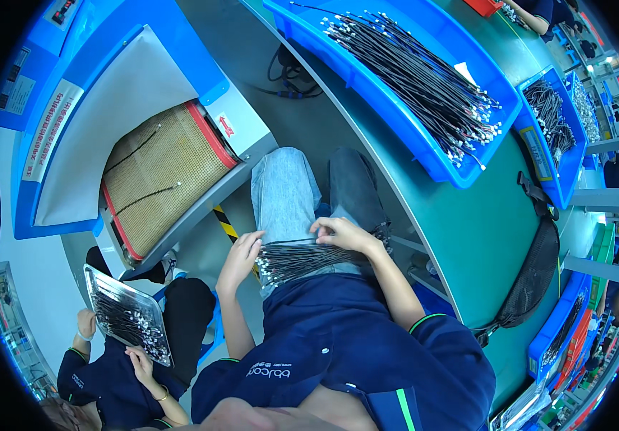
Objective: The person repeatedly picks up thin black wires with white tips from a blue bin, threads them through a perforated mat on a machine, and places them into a tray. The task involves repetitive manual handling of small components in a factory setting.
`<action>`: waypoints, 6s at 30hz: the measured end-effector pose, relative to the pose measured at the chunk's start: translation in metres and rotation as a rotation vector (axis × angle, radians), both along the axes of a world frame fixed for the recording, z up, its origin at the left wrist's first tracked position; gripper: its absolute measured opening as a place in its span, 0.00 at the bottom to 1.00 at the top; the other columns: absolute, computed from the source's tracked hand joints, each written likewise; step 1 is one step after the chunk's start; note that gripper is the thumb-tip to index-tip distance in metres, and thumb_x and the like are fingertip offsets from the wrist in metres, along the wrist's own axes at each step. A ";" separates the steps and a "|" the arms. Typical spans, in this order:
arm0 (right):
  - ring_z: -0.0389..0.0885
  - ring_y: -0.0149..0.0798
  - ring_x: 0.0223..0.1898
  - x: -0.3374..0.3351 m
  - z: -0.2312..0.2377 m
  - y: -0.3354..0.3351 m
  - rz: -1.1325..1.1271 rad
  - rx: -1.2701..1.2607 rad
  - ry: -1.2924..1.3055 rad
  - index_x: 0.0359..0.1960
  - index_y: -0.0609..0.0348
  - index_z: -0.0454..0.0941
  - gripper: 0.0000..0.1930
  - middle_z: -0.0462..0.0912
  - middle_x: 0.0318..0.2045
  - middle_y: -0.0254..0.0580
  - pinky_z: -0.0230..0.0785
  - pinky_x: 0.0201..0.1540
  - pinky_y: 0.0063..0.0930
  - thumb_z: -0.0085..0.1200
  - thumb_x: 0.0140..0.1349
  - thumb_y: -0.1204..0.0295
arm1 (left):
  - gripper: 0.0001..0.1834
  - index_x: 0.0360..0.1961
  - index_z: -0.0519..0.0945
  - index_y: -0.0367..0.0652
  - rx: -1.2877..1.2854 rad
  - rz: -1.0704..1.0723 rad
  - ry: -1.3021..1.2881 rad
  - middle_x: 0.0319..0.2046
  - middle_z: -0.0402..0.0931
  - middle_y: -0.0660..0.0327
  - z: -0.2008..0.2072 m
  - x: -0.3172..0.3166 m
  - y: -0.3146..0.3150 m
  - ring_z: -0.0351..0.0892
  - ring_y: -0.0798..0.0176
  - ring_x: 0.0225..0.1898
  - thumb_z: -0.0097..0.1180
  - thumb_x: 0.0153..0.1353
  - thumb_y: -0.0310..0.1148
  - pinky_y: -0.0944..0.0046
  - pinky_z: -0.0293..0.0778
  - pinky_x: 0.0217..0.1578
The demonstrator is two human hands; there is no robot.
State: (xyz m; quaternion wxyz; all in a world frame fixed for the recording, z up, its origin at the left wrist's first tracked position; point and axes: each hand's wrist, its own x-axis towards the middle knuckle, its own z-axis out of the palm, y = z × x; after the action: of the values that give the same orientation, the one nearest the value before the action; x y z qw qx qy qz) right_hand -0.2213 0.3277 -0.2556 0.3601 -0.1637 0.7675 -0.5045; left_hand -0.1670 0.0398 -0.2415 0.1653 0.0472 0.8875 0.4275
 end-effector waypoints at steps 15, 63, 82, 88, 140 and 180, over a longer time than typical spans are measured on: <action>0.80 0.39 0.35 -0.020 0.023 -0.012 -0.161 -0.019 0.364 0.39 0.58 0.82 0.08 0.81 0.35 0.41 0.72 0.38 0.29 0.57 0.58 0.74 | 0.14 0.45 0.76 0.35 0.121 0.062 -0.047 0.28 0.76 0.56 0.028 -0.018 0.005 0.76 0.64 0.29 0.40 0.68 0.31 0.65 0.71 0.34; 0.79 0.36 0.28 -0.041 0.055 -0.043 -0.092 -0.193 0.963 0.33 0.54 0.81 0.09 0.81 0.29 0.33 0.72 0.27 0.28 0.63 0.49 0.74 | 0.08 0.33 0.80 0.38 0.076 0.157 0.459 0.28 0.80 0.57 0.044 -0.035 0.040 0.79 0.58 0.31 0.64 0.50 0.23 0.63 0.73 0.33; 0.78 0.34 0.27 -0.038 0.054 -0.039 -0.023 -0.141 1.084 0.33 0.54 0.81 0.09 0.81 0.28 0.32 0.71 0.27 0.26 0.63 0.49 0.75 | 0.08 0.30 0.82 0.38 0.046 0.127 0.590 0.28 0.80 0.58 0.038 -0.040 0.047 0.78 0.58 0.32 0.66 0.47 0.22 0.62 0.73 0.34; 0.79 0.36 0.28 -0.036 0.047 -0.042 -0.148 -0.240 0.920 0.32 0.56 0.81 0.07 0.82 0.29 0.34 0.71 0.29 0.28 0.63 0.50 0.75 | 0.08 0.32 0.82 0.38 0.096 0.199 0.571 0.28 0.80 0.58 0.039 -0.037 0.052 0.79 0.59 0.32 0.64 0.48 0.19 0.63 0.74 0.34; 0.80 0.41 0.32 -0.050 0.052 0.008 -0.293 -0.020 0.789 0.36 0.61 0.80 0.09 0.81 0.29 0.41 0.73 0.35 0.31 0.62 0.53 0.75 | 0.05 0.31 0.80 0.35 -0.172 0.423 0.477 0.29 0.79 0.56 0.036 -0.003 -0.063 0.78 0.59 0.32 0.59 0.51 0.19 0.64 0.73 0.36; 0.77 0.41 0.33 -0.135 0.024 -0.148 -0.401 -0.130 0.918 0.30 0.57 0.80 0.07 0.79 0.28 0.37 0.70 0.37 0.34 0.63 0.50 0.73 | 0.08 0.35 0.80 0.37 -0.293 0.410 0.555 0.34 0.78 0.55 0.032 -0.165 -0.228 0.78 0.56 0.38 0.59 0.57 0.30 0.61 0.71 0.41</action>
State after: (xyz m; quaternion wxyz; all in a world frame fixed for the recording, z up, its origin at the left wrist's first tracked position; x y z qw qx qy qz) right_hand -0.3562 0.1801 -0.2312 -0.1295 -0.2402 0.8300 -0.4865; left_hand -0.3315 -0.1883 -0.2092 -0.1653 -0.0415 0.9414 0.2911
